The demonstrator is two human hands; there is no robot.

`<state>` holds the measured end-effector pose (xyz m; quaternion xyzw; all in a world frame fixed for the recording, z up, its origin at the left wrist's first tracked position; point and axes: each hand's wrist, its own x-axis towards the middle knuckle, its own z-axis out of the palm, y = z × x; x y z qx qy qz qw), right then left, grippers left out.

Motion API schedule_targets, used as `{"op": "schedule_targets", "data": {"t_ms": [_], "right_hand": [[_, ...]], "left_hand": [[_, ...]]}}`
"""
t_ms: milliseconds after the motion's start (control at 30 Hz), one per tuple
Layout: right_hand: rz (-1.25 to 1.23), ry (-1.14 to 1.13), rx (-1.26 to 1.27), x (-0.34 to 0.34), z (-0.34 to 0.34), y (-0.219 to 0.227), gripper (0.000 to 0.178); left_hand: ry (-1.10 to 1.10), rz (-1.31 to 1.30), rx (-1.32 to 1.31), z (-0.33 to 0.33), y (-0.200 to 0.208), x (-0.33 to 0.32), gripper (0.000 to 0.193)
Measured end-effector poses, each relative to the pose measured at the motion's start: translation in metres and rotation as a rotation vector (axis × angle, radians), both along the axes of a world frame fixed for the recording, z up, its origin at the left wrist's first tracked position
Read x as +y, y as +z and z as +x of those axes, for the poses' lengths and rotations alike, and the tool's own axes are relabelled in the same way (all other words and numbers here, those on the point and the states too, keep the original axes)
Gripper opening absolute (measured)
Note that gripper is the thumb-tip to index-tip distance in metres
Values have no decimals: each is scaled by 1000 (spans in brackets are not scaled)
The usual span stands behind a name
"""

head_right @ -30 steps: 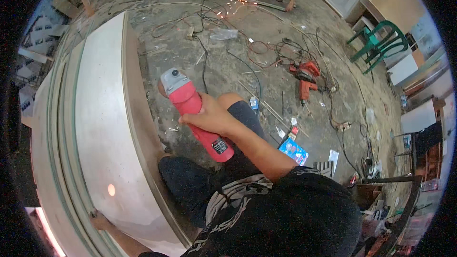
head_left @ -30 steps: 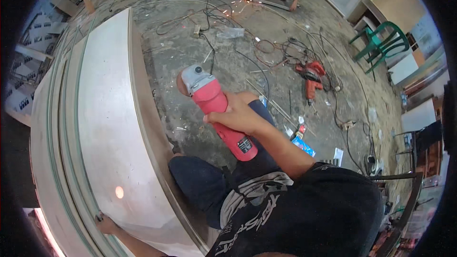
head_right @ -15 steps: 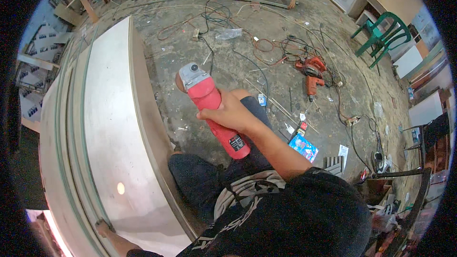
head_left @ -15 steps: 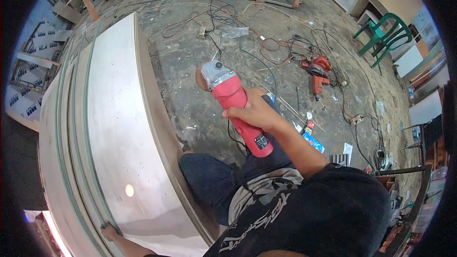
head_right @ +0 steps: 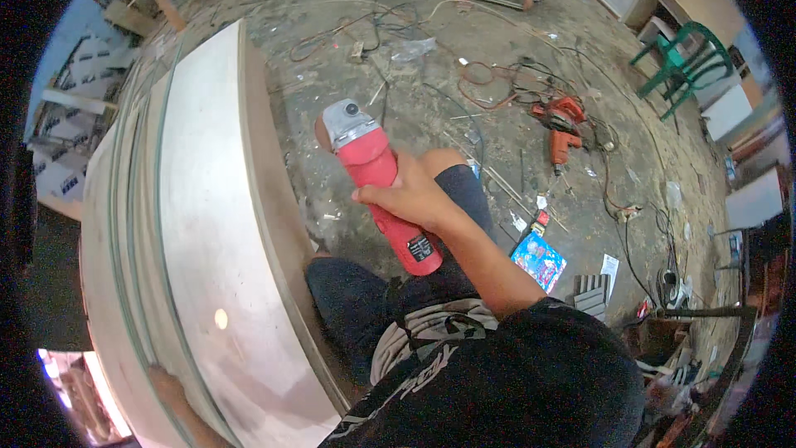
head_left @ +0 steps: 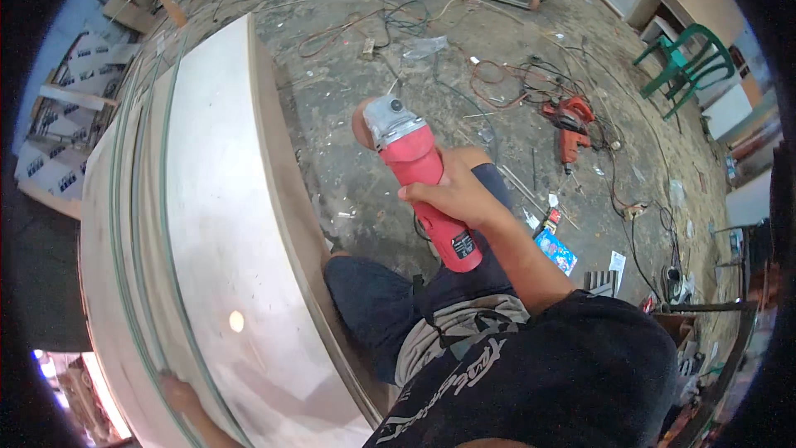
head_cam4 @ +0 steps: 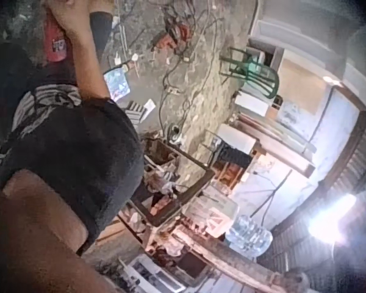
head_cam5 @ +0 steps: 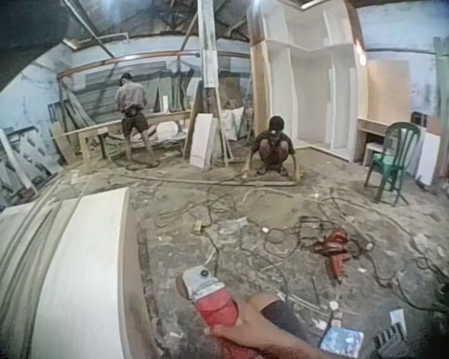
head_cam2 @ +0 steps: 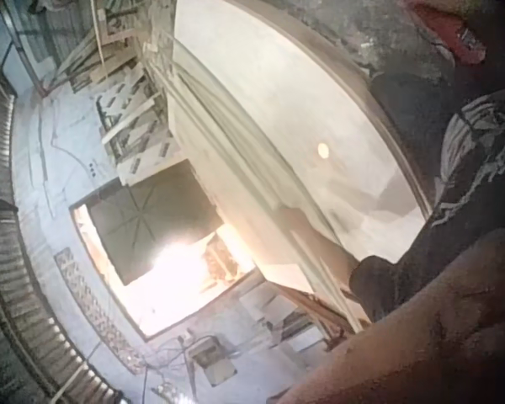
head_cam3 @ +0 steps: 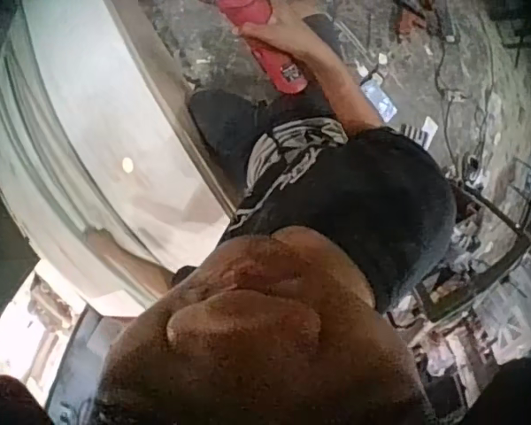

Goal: The person sands the edge of a large wooden board using a power sander.

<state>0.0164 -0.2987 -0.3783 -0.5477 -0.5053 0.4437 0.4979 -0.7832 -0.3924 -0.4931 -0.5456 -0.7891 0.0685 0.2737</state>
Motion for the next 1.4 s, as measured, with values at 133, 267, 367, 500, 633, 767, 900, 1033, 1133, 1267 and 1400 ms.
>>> {"op": "schedule_targets", "data": {"t_ms": [133, 267, 367, 500, 633, 767, 900, 1033, 1133, 1267, 1400], "right_hand": [[-48, 106, 62, 4, 3, -1, 53], [-128, 110, 123, -4, 4, 3, 51], [-209, 85, 123, -5, 5, 3, 50], [-124, 63, 37, 1, 32, -28, 52], [-108, 80, -40, 12, 32, -43, 52], [-174, 208, 140, 16, 23, -26, 49], [-174, 293, 88, 27, 30, -29, 50], [-170, 315, 80, 34, 21, -18, 53], [-210, 331, 140, 29, 14, -5, 52], [-222, 461, 177, 36, 17, -8, 51], [-182, 462, 100, 43, 23, -16, 51]], "left_hand": [[41, -144, -498, 41, -41, 0, 37], [89, -172, -746, 209, -10, -9, 38], [266, -117, -769, 279, -6, -25, 41], [382, -103, -758, 325, -8, -46, 36], [595, -81, -729, 352, -21, -78, 38], [601, 279, -500, 366, -55, -90, 42], [772, 293, -542, 385, -40, -79, 49], [773, 341, -601, 381, -45, -92, 58], [732, 375, -564, 385, -46, -101, 60], [662, 500, -465, 391, -43, -110, 61], [674, 462, -532, 392, -34, -120, 61]]}}
